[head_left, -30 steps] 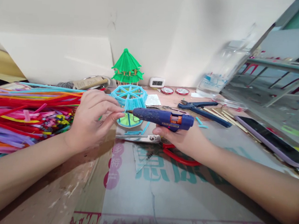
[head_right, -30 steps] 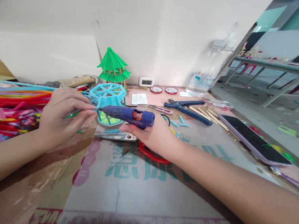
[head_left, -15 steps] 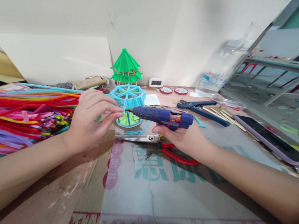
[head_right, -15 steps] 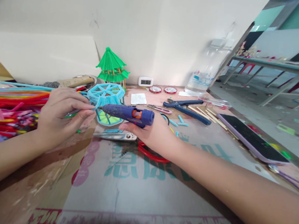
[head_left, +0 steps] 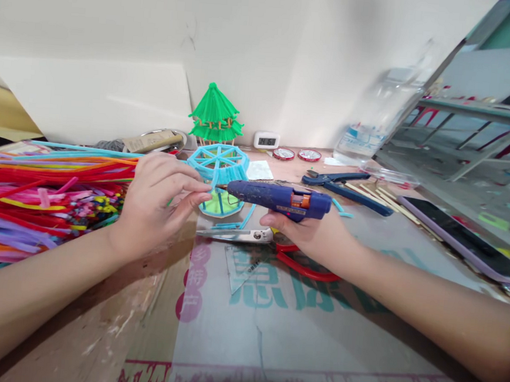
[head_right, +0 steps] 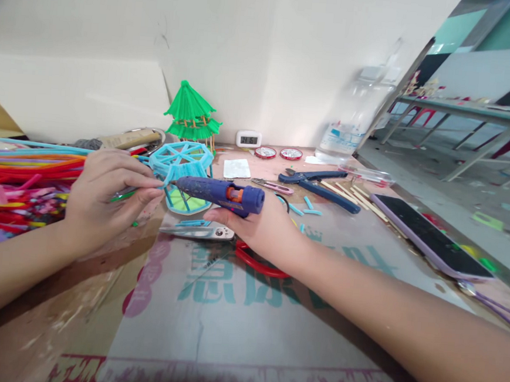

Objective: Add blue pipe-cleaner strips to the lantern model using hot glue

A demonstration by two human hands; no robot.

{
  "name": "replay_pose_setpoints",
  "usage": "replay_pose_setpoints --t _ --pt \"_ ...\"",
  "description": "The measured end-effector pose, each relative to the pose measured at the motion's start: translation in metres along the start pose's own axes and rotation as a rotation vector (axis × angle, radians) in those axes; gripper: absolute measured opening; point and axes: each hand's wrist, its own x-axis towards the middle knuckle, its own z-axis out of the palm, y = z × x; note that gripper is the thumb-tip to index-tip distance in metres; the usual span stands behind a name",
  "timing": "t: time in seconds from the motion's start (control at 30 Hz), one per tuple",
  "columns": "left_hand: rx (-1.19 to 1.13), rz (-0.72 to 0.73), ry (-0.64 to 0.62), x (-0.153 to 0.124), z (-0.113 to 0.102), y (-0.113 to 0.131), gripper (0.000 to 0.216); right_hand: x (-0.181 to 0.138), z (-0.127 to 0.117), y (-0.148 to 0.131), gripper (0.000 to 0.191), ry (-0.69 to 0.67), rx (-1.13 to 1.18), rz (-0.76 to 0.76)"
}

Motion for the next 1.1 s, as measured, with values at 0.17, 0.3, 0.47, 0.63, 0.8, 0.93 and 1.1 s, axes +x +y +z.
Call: replay_pose_setpoints --t 0.17,0.3,0.47,0.63,0.8,0.93,1.1 --pt "0.016 0.023 -0.011 -0.001 0.000 -0.002 0.006 0.000 0.000 -0.002 0.020 0.003 0.000 0.033" --pt "0.118 0.056 -0.020 0.000 0.000 -0.008 0.029 0.000 0.000 -0.001 0.018 0.023 0.013 0.018" --pt "0.145 -0.037 -0.065 0.003 0.000 -0.010 0.036 0.000 0.000 -0.001 0.017 0.017 0.000 -0.010" --pt "0.163 -0.007 -0.074 0.003 0.002 -0.006 0.026 -0.001 -0.002 -0.002 0.017 0.008 0.006 -0.032" --pt "0.179 0.001 -0.090 0.003 0.003 -0.009 0.029 -0.001 -0.003 -0.003 0.014 -0.013 0.009 -0.010" --pt "0.204 0.015 -0.084 0.002 0.003 -0.012 0.031 0.000 -0.002 -0.003 0.014 0.021 -0.010 -0.028" --pt "0.233 0.030 -0.099 0.001 0.003 -0.013 0.032 0.000 -0.001 -0.001 0.016 0.015 -0.006 -0.030"
